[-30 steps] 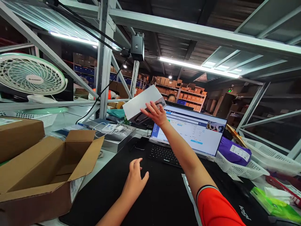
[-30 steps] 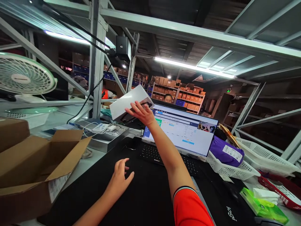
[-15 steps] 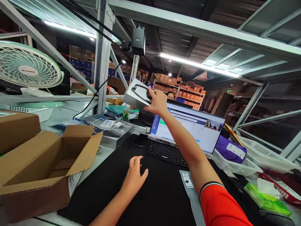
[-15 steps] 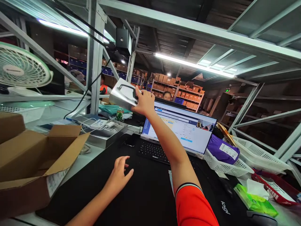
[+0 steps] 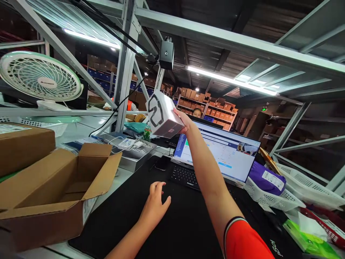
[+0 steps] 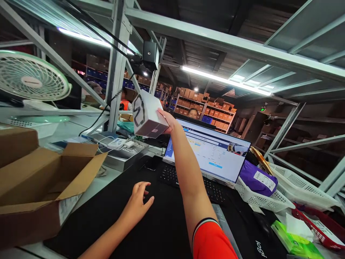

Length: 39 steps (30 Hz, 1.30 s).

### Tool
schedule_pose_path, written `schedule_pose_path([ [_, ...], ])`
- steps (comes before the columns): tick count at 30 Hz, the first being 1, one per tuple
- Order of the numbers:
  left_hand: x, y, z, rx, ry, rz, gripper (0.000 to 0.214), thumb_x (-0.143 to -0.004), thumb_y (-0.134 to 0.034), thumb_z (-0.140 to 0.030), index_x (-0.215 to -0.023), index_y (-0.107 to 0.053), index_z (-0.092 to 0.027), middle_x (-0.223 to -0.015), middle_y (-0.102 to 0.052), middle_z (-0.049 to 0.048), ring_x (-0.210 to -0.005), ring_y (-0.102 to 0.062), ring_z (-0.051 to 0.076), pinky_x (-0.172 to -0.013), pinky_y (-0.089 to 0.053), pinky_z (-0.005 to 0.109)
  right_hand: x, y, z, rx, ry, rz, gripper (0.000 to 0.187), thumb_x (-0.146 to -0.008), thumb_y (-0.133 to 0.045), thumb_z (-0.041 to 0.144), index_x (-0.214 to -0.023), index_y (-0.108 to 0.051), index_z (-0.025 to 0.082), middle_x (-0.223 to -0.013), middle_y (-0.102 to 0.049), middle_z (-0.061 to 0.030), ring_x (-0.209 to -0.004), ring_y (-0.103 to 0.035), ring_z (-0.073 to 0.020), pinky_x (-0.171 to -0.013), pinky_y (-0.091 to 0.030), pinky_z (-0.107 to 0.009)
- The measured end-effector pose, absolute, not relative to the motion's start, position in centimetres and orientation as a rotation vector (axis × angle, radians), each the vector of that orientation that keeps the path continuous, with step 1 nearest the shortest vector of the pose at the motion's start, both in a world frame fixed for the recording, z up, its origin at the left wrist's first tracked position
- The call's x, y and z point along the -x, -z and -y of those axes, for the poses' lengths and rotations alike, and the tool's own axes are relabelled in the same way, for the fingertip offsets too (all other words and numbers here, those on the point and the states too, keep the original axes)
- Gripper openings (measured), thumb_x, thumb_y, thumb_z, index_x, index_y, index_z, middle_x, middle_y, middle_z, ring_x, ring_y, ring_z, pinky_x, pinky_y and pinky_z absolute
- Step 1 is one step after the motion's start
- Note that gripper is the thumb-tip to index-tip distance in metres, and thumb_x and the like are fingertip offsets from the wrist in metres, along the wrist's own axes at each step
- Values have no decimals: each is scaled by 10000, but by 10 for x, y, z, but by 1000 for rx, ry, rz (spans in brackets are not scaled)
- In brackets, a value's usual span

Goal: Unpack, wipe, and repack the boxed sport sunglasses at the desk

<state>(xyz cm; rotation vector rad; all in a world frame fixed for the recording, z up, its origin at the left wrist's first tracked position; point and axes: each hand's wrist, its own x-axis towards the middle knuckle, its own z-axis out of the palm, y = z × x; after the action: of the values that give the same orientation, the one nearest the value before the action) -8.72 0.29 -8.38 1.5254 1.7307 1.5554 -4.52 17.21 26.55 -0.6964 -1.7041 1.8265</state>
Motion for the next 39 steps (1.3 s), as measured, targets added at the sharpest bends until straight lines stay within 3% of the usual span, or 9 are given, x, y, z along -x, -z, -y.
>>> schedule_pose_path([
  [7, 90, 83, -2, -1512, -1481, -1750, 509, -814, -560, -480, -1242, -639, -216, -1488, -448, 163, -1115, -707, 294, -1056, -618, 531, 84, -227, -148, 105, -2102, 1135, 529, -1114, -254, 561, -1200, -637, 208, -1079, -770, -102, -1124, -732, -305, -966, -627, -673],
  [13, 90, 82, -1, -1527, -1378, -1748, 489, -868, -633, -380, -1307, -604, -166, -1565, -421, 178, -1173, -681, 261, -1096, -595, 472, 103, -227, -138, 94, -2167, 811, 626, -1084, -171, 514, -1400, -529, 110, -1357, -638, -236, -1407, -608, -371, -884, -678, -603],
  [17, 92, 81, -2, -1542, -1325, -1751, 470, -887, -670, -338, -1315, -604, -156, -1600, -412, 179, -1190, -669, 253, -1111, -584, 471, 107, -218, -141, -40, -2063, 741, 568, -1048, -215, 442, -1391, -561, 150, -1335, -682, -214, -1359, -640, -340, -976, -634, -657],
  [22, 94, 85, -4, -1562, -1309, -1756, 460, -876, -712, -333, -1293, -621, -163, -1586, -452, 174, -1207, -663, 271, -1112, -582, 507, 104, -194, -143, -160, -1917, 887, 513, -1039, -246, 365, -1247, -650, 128, -1389, -671, -215, -1321, -652, -251, -1023, -624, -463],
  [26, 93, 90, -6, -1574, -1349, -1759, 414, -865, -711, -354, -1236, -646, -183, -1575, -467, 176, -1222, -668, 297, -1100, -590, 534, 95, -176, -147, -109, -1653, 1220, 484, -1008, -344, 504, -1194, -688, 219, -1371, -664, -158, -1325, -613, -240, -989, -592, -402],
  [29, 93, 93, -7, -1581, -1393, -1755, 385, -843, -681, -383, -1189, -666, -216, -1558, -471, 174, -1214, -687, 324, -1083, -602, 556, 89, -168, -154, -28, -1556, 1372, 438, -936, -451, 630, -1052, -686, 279, -1211, -687, -130, -1154, -647, -261, -927, -581, -415],
  [33, 94, 93, -7, -1582, -1455, -1745, 424, -806, -623, -430, -1172, -676, -224, -1502, -482, 173, -1171, -714, 329, -1073, -614, 553, 79, -168, -164, 24, -1570, 1479, 564, -923, -360, 744, -949, -677, 277, -1048, -702, -115, -934, -651, -251, -850, -579, -419],
  [37, 94, 88, -6, -1567, -1488, -1734, 490, -831, -555, -496, -1213, -659, -208, -1459, -484, 173, -1115, -725, 302, -1040, -630, 542, 56, -181, -170, 89, -1559, 1574, 633, -949, -329, 717, -1034, -722, 227, -1046, -740, -116, -1056, -688, -280, -898, -570, -454],
  [39, 95, 87, -6, -1559, -1494, -1734, 506, -840, -534, -522, -1216, -657, -206, -1472, -469, 177, -1110, -726, 300, -1033, -634, 545, 40, -193, -173, 118, -1487, 1616, 631, -877, -469, 728, -1136, -718, 209, -1086, -759, -113, -1152, -686, -311, -947, -575, -473],
])
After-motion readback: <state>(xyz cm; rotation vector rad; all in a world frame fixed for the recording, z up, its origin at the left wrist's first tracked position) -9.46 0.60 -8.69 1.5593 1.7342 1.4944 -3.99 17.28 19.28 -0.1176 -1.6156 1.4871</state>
